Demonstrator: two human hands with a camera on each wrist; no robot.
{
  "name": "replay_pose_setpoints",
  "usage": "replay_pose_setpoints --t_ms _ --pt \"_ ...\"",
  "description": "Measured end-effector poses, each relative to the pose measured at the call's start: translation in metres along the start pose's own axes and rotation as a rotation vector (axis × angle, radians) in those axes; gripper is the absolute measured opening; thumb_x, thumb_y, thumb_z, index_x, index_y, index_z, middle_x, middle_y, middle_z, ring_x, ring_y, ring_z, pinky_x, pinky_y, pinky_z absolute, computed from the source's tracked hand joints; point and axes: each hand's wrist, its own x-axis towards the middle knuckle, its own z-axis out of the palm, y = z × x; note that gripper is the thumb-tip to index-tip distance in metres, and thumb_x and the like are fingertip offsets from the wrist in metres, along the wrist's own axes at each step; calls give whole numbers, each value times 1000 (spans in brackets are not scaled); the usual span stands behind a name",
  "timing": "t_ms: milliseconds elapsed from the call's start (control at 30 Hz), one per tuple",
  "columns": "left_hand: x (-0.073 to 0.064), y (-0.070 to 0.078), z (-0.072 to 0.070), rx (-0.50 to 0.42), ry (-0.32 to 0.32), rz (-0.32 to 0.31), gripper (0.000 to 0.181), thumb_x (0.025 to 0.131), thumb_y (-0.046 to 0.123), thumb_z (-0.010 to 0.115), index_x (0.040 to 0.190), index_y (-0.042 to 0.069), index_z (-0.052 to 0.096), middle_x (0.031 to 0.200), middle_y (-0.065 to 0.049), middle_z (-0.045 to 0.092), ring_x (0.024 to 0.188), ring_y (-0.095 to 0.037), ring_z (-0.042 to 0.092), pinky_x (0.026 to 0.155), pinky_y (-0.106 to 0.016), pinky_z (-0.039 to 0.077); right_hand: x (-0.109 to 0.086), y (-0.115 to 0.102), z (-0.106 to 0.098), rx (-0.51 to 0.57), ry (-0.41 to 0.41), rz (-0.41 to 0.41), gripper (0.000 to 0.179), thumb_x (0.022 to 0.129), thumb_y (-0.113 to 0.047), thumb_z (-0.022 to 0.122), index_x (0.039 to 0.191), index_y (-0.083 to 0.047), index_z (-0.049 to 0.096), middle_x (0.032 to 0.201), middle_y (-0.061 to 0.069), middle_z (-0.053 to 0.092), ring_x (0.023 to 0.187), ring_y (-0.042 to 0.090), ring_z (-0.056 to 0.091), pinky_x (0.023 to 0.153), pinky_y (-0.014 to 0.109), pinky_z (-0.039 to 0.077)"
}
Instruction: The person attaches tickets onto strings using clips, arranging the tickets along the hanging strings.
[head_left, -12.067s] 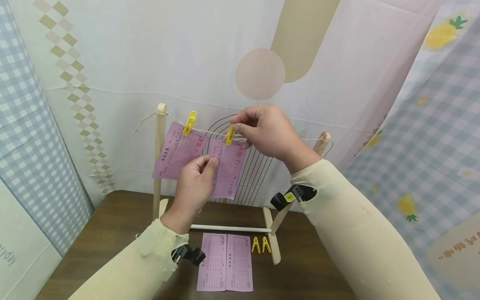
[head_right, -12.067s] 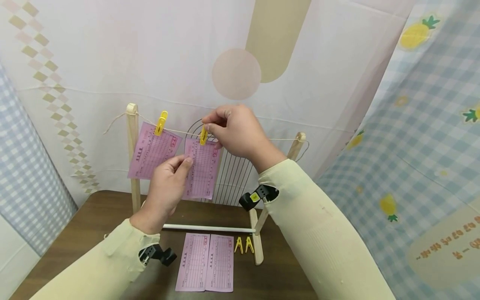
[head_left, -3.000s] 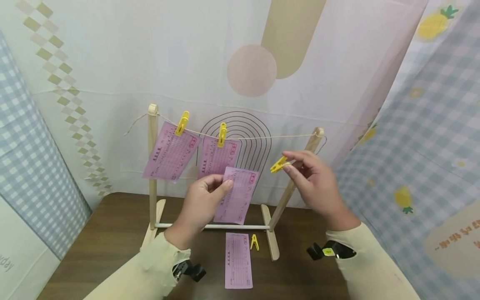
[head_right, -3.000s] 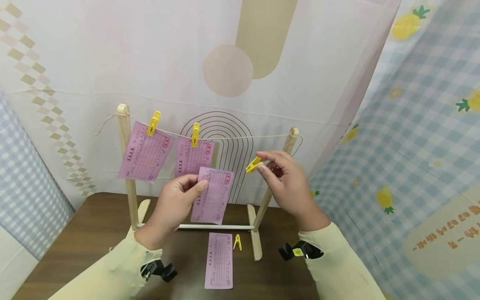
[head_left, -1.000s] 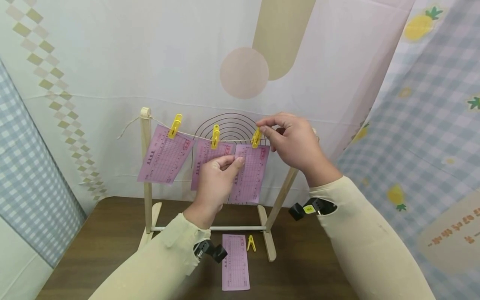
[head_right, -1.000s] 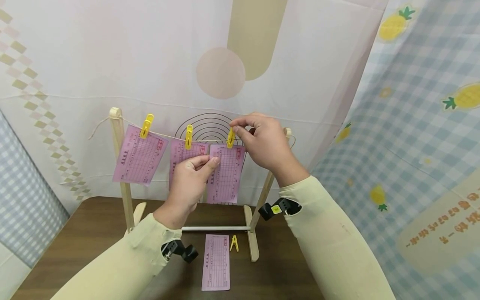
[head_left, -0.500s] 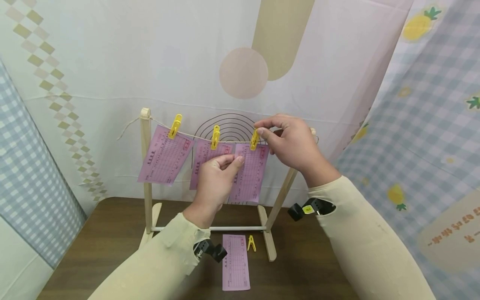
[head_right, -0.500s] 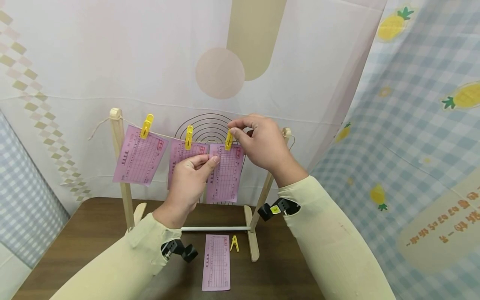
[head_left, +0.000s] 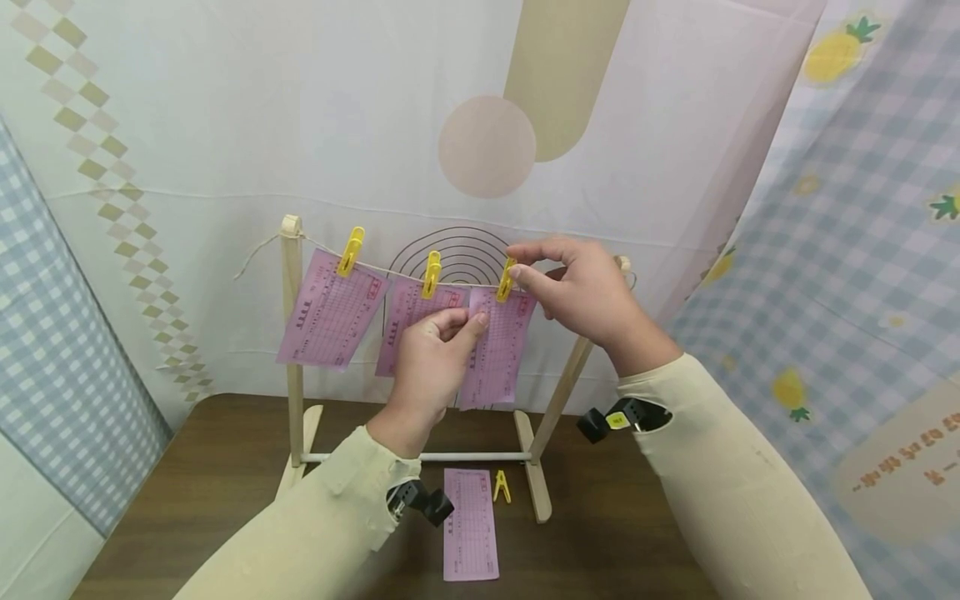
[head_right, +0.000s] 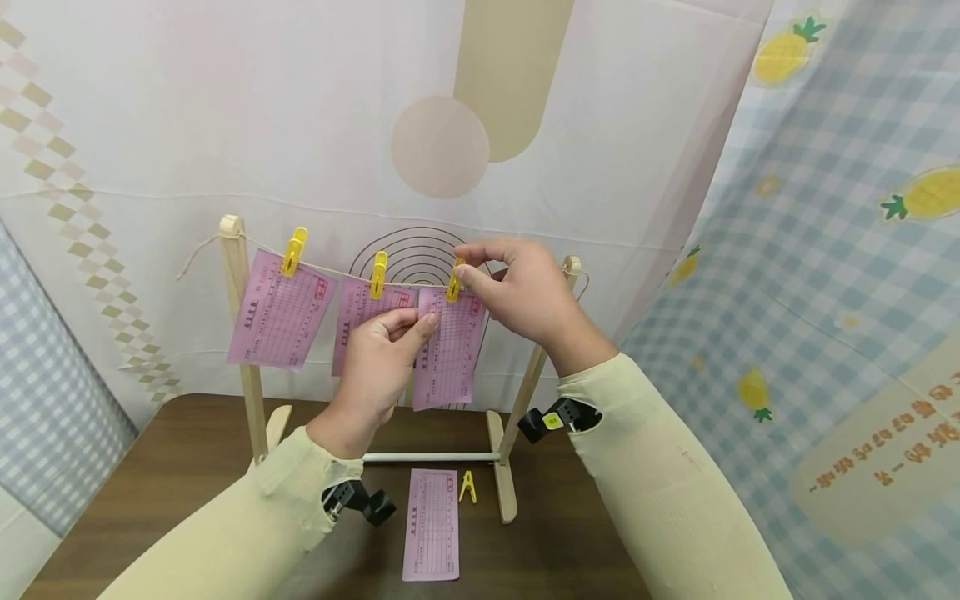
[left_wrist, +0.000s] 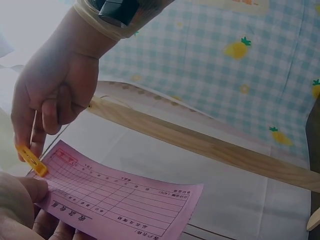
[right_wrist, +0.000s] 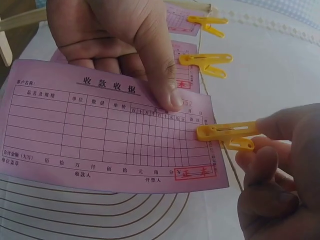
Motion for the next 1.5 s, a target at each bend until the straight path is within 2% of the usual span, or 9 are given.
replay_pose_setpoints --t_ms 133,267,467,767,867,1000,1133,1367,1500 --pt "0 -1 -1 -14 -12 0 30 107 40 80 126 16 82 116 -1 84 108 -19 77 91 -38 65 1 2 -1 11 -13 1 30 106 -27 78 136 -23 82 137 -1 79 61 16 66 56 29 50" --pt "-1 -7 -2 -58 -34 -6 30 106 39 81 127 18 80 115 -3 84 107 -19 77 90 -36 65 0 4 -1 6 -21 0 34 107 -28 76 140 -23 80 137 -1 80 70 25 74 59 31 54" --pt "-5 -21 -8 -85 -77 -26 27 106 35 81 127 17 79 118 -5 83 112 -22 77 97 -38 67 -8 5 -2 9 2 7 37 107 -31 76 144 -29 77 138 -1 78 76 25 76 64 34 59" --pt "-10 -53 -26 -11 -120 -35 25 106 35 80 126 21 79 121 -4 79 115 -21 76 99 -40 60 -42 22 4 -123 225 -181 22 105 -21 78 126 -16 85 104 0 75 66 16 60 54 25 47" --pt "-12 -65 -31 11 -122 -38 25 105 36 81 125 21 79 123 -4 78 115 -21 74 97 -40 60 -55 31 11 -126 258 -200 15 104 -18 79 117 -13 86 90 0 74 62 15 58 52 24 45" --pt "-17 -79 -37 42 -113 -34 25 104 37 82 122 19 80 123 -4 78 113 -21 72 94 -36 60 -72 45 26 -101 261 -166 5 103 -17 81 105 -14 84 79 -2 72 62 15 59 53 24 47" --pt "-25 -93 -43 81 -116 -32 25 105 37 82 118 15 80 121 -5 78 114 -20 72 99 -34 61 -89 61 44 -79 245 -118 4 103 -18 82 99 -16 81 79 -5 72 64 14 61 55 26 52" --pt "-42 -130 -53 230 -118 -92 24 104 44 83 114 23 81 118 2 80 117 -20 73 102 -43 60 -117 101 83 -104 169 -5 6 101 -19 85 98 -21 80 80 -9 71 69 9 63 62 25 55" --pt "-51 -154 -59 348 -143 -79 28 102 50 83 117 26 80 126 3 78 122 -22 72 105 -50 60 -132 126 107 -121 106 106 8 100 -23 86 98 -21 79 82 -10 70 75 9 63 69 25 55"
